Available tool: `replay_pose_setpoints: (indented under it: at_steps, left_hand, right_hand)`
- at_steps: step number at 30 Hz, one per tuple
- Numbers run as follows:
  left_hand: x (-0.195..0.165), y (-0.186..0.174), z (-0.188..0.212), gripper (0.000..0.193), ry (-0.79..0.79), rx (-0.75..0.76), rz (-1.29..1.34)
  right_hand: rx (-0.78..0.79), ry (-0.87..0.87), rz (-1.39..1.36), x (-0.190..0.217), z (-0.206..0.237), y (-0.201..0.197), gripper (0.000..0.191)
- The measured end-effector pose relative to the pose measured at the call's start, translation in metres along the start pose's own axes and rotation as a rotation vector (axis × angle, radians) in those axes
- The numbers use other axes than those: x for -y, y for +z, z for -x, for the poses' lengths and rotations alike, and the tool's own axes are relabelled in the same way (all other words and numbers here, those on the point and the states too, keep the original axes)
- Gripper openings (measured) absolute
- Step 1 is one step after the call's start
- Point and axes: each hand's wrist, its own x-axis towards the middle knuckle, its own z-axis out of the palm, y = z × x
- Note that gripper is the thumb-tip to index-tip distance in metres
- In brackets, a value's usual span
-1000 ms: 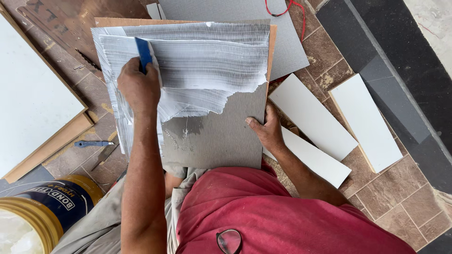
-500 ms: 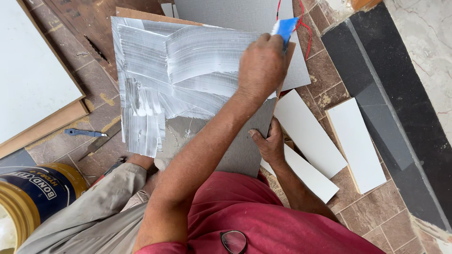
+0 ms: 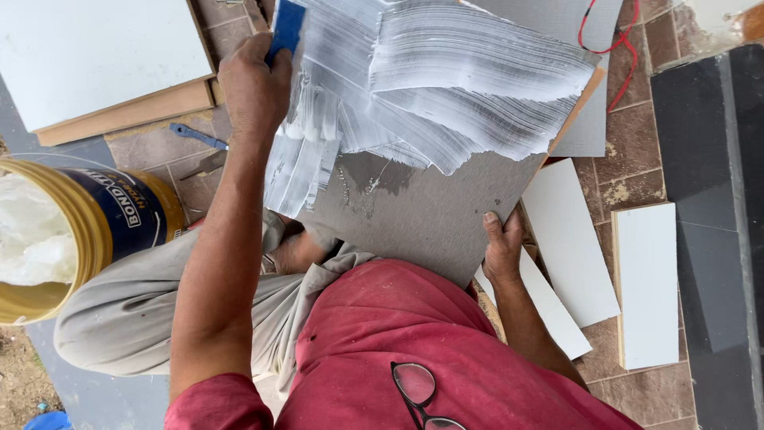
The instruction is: The person sits on the floor, scoops white adhesive from a bucket with a wooden stick, dabs it onto a grey board, and spreads it evenly with a blue plastic spreader. They then move to a plywood board and repeat, dabbing and spreading adhesive across its surface.
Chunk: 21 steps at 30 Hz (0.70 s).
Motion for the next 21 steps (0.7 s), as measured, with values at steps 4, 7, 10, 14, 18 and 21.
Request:
replay_pose_setpoints:
  at_steps: [4,7,10,14,18,21]
  left_hand:
    - [0.039,0.004,0.016,0.009,-0.032,0.042,-0.186]
    - [0.017,0.030,0.026,0.007,-0.003,0.087,-0.145]
    - [-0.029,0.058,0.046,0.008,-0.001,0.208,-0.038]
    - [-0.117,0.089,0.079,0.007,0.170,0.302,0.174]
    - [-0.209,0.120,0.107,0.009,0.295,0.347,0.285]
    - [-0.255,0.138,0.120,0.014,0.263,0.501,0.333]
  right_hand:
    - [0.022,-0.057,0.089,-0.023,0.005,-0.004,0.058]
    - [0.034,-0.088,0.160,-0.031,0.007,-0.007,0.052]
    - [0.020,-0.032,0.180,-0.031,0.013,-0.009,0.049]
    - [0.001,0.014,0.307,-0.023,0.021,-0.006,0.051]
    - [-0.007,0.017,0.370,-0.012,0.026,-0.003,0.057]
    - [-0.006,0.046,0.488,-0.008,0.025,-0.004,0.063]
